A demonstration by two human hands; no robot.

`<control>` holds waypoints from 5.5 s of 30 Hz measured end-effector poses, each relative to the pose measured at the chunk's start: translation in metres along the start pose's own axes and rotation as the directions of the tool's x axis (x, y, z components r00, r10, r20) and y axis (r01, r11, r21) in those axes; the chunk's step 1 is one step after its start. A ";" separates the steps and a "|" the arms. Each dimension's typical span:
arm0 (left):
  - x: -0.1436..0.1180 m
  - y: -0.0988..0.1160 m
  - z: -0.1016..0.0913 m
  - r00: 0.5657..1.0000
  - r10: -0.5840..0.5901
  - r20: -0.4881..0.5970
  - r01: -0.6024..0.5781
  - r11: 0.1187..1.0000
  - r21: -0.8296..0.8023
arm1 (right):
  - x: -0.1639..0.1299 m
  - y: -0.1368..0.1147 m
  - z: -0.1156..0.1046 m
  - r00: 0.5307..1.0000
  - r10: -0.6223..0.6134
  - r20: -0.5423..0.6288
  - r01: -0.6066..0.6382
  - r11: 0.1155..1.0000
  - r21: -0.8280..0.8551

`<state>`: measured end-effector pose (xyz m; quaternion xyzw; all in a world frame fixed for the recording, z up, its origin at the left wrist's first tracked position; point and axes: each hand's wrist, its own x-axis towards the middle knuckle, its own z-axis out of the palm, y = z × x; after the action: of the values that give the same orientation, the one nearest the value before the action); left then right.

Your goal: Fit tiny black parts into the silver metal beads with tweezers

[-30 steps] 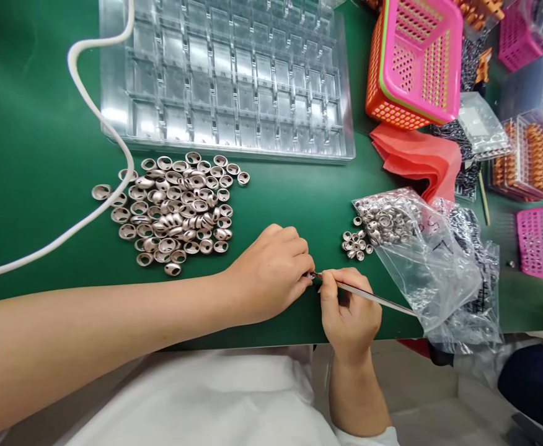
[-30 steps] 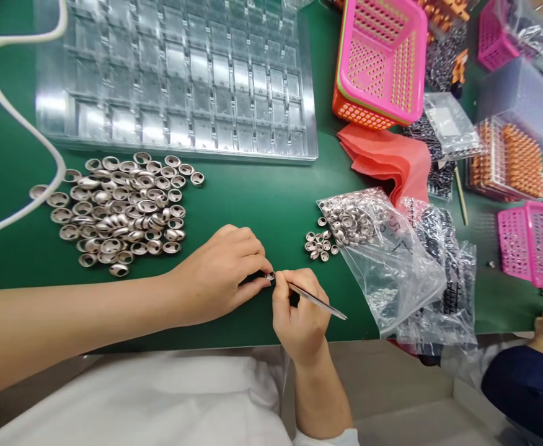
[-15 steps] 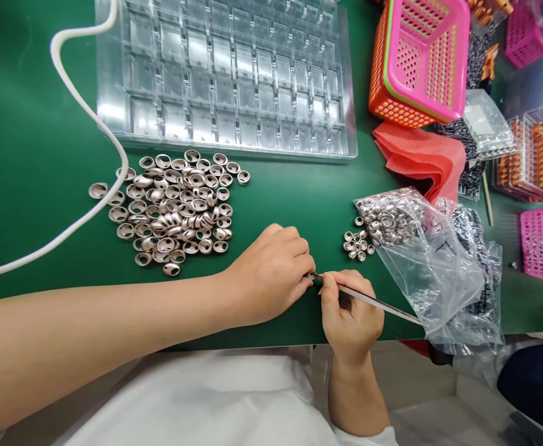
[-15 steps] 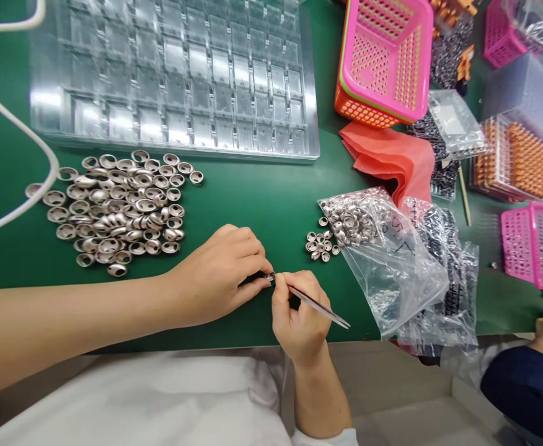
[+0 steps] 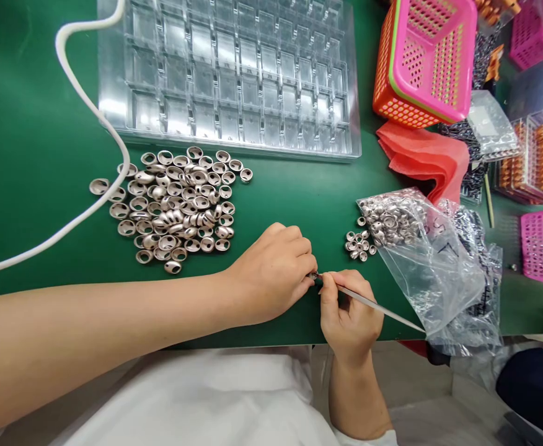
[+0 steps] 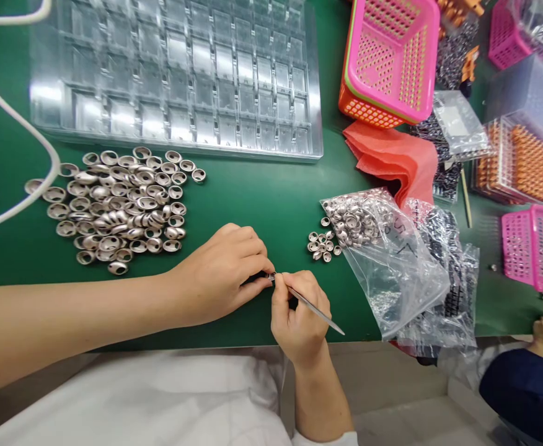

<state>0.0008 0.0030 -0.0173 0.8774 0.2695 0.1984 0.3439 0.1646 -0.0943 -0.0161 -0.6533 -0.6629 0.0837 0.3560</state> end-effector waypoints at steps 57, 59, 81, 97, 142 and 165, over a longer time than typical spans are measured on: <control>0.001 -0.002 -0.001 1.000 -0.007 0.031 0.007 1.000 -0.011 | 0.010 -0.017 -0.007 0.885 0.457 -0.088 -0.308 0.716 0.627; 0.001 -0.002 -0.001 0.999 -0.010 0.032 0.010 1.000 -0.015 | 0.013 -0.020 -0.007 0.868 0.486 -0.097 -0.300 0.672 0.676; 0.001 -0.002 0.001 1.000 -0.007 0.015 0.008 1.000 -0.018 | 0.036 -0.039 0.010 0.912 0.386 -0.138 -0.126 0.584 0.802; 0.000 -0.003 0.003 1.000 0.003 -0.003 -0.003 1.000 0.003 | 0.030 -0.038 0.018 0.925 0.329 -0.189 -0.073 0.643 0.763; -0.001 -0.005 0.009 0.997 0.034 -0.063 -0.033 0.999 0.007 | 0.030 -0.038 0.028 0.930 0.289 -0.227 -0.034 0.683 0.729; 0.000 -0.003 0.008 0.998 0.028 -0.057 -0.027 1.000 0.013 | 0.029 -0.040 0.030 0.934 0.278 -0.225 -0.058 0.738 0.672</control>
<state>0.0040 0.0015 -0.0247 0.8771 0.2683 0.2263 0.3279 0.1180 -0.0621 -0.0046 -0.5496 -0.4640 0.2389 0.6524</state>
